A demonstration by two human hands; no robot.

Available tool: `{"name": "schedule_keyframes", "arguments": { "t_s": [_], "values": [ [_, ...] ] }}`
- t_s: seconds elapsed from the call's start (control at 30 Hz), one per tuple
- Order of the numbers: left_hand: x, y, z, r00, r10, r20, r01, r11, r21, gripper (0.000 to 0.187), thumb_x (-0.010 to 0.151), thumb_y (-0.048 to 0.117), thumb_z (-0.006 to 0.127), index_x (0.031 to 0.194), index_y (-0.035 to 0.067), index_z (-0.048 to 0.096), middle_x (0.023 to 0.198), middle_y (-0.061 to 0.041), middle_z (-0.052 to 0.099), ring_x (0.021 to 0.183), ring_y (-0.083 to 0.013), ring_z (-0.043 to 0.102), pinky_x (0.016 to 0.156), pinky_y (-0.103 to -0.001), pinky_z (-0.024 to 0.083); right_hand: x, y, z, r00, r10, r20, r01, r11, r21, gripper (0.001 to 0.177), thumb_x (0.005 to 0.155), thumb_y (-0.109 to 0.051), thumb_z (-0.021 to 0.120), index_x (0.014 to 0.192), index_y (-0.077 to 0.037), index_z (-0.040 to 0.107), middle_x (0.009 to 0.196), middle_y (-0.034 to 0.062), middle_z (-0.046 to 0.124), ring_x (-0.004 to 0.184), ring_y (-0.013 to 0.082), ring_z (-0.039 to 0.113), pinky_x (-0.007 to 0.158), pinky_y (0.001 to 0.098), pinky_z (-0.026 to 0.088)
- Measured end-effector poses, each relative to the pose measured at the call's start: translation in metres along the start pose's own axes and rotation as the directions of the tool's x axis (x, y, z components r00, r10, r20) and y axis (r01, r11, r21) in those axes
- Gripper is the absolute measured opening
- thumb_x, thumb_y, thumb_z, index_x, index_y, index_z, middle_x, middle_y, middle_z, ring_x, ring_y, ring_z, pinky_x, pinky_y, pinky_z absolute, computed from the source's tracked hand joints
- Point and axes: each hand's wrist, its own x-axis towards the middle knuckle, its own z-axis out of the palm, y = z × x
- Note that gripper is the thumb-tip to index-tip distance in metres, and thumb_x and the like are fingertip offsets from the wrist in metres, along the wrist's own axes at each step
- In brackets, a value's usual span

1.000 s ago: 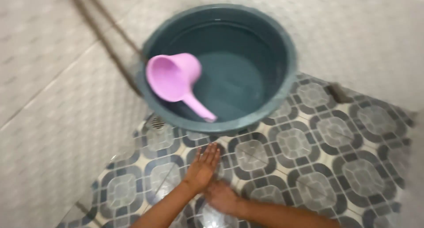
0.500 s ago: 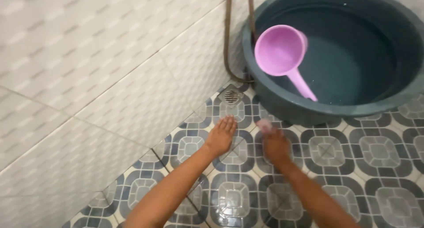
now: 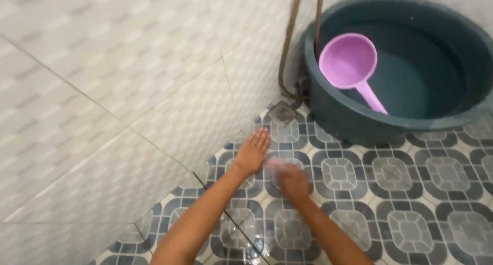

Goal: Scrubbing the bathroom floor with a cloth and organizing toiletries on the shelves.

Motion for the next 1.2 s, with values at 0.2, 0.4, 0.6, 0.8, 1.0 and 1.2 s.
{"name": "schedule_keyframes", "arguments": {
  "t_s": [0.2, 0.4, 0.6, 0.8, 1.0, 1.2],
  "values": [
    [-0.043, -0.027, -0.028, 0.995, -0.054, 0.086, 0.054, 0.999, 0.004, 0.074, 0.083, 0.015, 0.046, 0.153, -0.007, 0.033, 0.162, -0.023, 0.03, 0.153, -0.0341, 0.025, 0.124, -0.045, 0.017, 0.009, 0.055, -0.036, 0.825, 0.45, -0.341, -0.526, 0.832, -0.175, 0.062, 0.067, -0.021, 0.066, 0.128, -0.015, 0.072, 0.119, 0.0206, 0.066, 0.105, 0.0411, 0.061, 0.08, 0.0611, 0.054],
    [-0.09, -0.025, -0.01, 0.999, -0.025, 0.023, 0.025, 0.999, 0.028, 0.068, 0.087, 0.013, 0.048, 0.151, -0.008, 0.035, 0.163, -0.024, 0.032, 0.154, -0.0352, 0.027, 0.125, -0.046, 0.019, 0.0, -0.11, 0.003, 0.989, 0.127, -0.069, -0.066, 0.822, 0.565, 0.011, 0.078, -0.01, 0.065, 0.088, -0.01, 0.072, 0.095, 0.0134, 0.07, 0.093, 0.0355, 0.066, 0.081, 0.0465, 0.053],
    [-0.148, -0.005, -0.022, 0.949, -0.139, 0.283, 0.192, 0.967, -0.169, 0.069, 0.089, 0.014, 0.049, 0.152, -0.008, 0.033, 0.16, -0.026, 0.031, 0.153, -0.0386, 0.024, 0.126, -0.049, 0.016, 0.007, -0.099, -0.042, 0.986, 0.144, 0.089, -0.169, 0.842, 0.512, 0.028, 0.097, -0.025, 0.053, 0.109, -0.011, 0.074, 0.103, 0.0143, 0.07, 0.095, 0.0353, 0.065, 0.084, 0.0503, 0.049],
    [-0.196, -0.003, 0.023, 0.947, -0.136, 0.292, 0.18, 0.975, -0.128, 0.074, 0.085, 0.013, 0.055, 0.152, -0.007, 0.032, 0.162, -0.026, 0.029, 0.152, -0.0393, 0.025, 0.124, -0.048, 0.016, 0.002, 0.114, -0.032, 0.808, 0.345, -0.478, -0.537, 0.766, -0.354, 0.054, 0.074, -0.036, 0.066, 0.126, -0.022, 0.071, 0.099, 0.018, 0.071, 0.078, 0.036, 0.066, 0.062, 0.0488, 0.051],
    [-0.187, -0.024, 0.034, 0.946, -0.184, 0.268, 0.226, 0.965, -0.134, 0.074, 0.086, 0.019, 0.056, 0.151, -0.007, 0.033, 0.161, -0.027, 0.029, 0.151, -0.0389, 0.026, 0.123, -0.049, 0.018, -0.028, -0.049, 0.036, 0.896, 0.436, -0.079, -0.32, 0.76, 0.565, 0.019, 0.093, -0.011, 0.053, 0.101, -0.01, 0.071, 0.096, 0.01, 0.071, 0.089, 0.0286, 0.068, 0.083, 0.043, 0.052],
    [-0.143, -0.038, 0.039, 0.974, -0.199, 0.11, 0.212, 0.969, -0.124, 0.069, 0.089, 0.018, 0.054, 0.15, -0.008, 0.037, 0.16, -0.029, 0.033, 0.152, -0.0397, 0.028, 0.125, -0.048, 0.02, -0.057, -0.144, -0.038, 0.988, -0.094, -0.123, 0.12, 0.967, 0.227, 0.048, 0.086, -0.013, 0.06, 0.134, -0.01, 0.063, 0.118, 0.0232, 0.065, 0.097, 0.0324, 0.066, 0.08, 0.0466, 0.052]
  ]
}}
